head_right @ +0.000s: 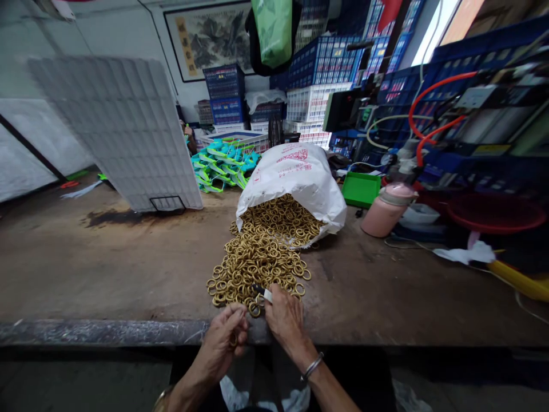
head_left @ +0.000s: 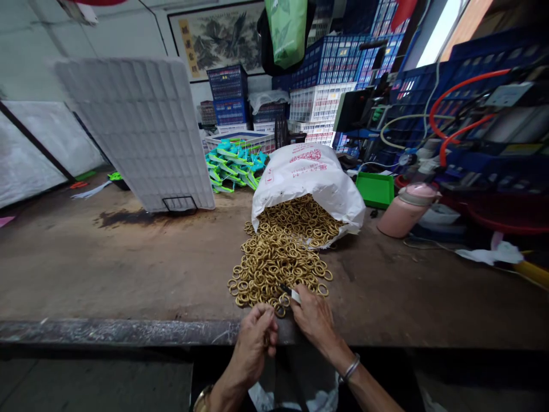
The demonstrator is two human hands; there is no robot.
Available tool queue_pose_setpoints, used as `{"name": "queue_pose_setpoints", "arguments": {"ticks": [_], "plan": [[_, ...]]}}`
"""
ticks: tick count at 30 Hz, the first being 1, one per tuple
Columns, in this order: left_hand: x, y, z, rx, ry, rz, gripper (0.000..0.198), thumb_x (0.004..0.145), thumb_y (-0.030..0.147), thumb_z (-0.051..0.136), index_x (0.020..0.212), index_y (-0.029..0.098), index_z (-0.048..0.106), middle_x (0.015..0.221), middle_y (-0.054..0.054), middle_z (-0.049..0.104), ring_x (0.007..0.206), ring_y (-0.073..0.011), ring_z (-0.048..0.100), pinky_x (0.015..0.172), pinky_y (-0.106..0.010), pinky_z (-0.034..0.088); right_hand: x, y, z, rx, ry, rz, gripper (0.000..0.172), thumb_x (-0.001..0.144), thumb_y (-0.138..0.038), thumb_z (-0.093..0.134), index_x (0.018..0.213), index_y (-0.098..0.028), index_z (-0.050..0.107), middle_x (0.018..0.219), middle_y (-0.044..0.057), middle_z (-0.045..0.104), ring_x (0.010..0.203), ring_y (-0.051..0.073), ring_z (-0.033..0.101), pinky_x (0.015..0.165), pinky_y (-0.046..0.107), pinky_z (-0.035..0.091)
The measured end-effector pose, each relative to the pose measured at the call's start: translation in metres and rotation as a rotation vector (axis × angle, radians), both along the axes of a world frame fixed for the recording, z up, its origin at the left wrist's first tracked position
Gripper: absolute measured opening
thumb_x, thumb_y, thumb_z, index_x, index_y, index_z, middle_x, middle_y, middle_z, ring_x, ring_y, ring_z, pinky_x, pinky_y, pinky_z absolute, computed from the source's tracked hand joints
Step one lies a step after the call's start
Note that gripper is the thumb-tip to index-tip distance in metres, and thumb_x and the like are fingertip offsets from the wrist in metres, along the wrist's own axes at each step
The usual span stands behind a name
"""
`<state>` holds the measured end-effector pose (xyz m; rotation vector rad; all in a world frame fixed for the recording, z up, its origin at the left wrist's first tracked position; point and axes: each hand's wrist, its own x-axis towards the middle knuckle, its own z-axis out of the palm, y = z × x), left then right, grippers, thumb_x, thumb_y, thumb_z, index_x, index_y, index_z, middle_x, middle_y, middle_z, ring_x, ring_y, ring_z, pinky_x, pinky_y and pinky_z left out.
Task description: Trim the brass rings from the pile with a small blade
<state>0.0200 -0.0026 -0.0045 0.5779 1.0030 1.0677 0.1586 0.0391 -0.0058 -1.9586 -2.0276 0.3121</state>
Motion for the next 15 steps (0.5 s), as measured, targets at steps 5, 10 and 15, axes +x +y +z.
{"name": "queue_pose_setpoints", "arguments": {"ticks": [5, 10, 15], "plan": [[0.008, 0.007, 0.005, 0.037, 0.231, -0.009, 0.039, 0.068, 0.050, 0.056, 0.088, 0.017, 0.049, 0.047, 0.010, 0.040, 0.033, -0.0027, 0.025, 0.033, -0.016, 0.018, 0.000, -0.012, 0.001, 0.100, 0.170, 0.076, 0.010, 0.075, -0.019, 0.044, 0.079, -0.019, 0.054, 0.069, 0.002, 0.063, 0.063, 0.016, 0.057, 0.055, 0.023, 0.030], [0.009, 0.007, 0.010, 0.113, 0.330, -0.050, 0.029, 0.070, 0.044, 0.055, 0.064, 0.016, 0.049, 0.046, 0.008, 0.036, 0.038, -0.0045, 0.026, 0.039, -0.019, 0.023, -0.005, -0.023, -0.008, 0.125, 0.380, 0.134, 0.011, 0.075, -0.022, 0.043, 0.080, -0.019, 0.052, 0.072, 0.002, 0.061, 0.066, 0.015, 0.055, 0.060, 0.023, 0.035], [0.004, 0.005, 0.006, 0.339, 0.487, -0.032, 0.022, 0.074, 0.034, 0.051, 0.063, 0.015, 0.052, 0.054, 0.005, 0.041, 0.051, -0.0083, 0.036, 0.050, -0.020, 0.031, -0.009, -0.022, -0.003, -0.033, 0.689, 0.122, 0.021, 0.082, -0.037, 0.038, 0.079, -0.019, 0.049, 0.070, -0.001, 0.054, 0.063, 0.012, 0.050, 0.057, 0.020, 0.037]]}}
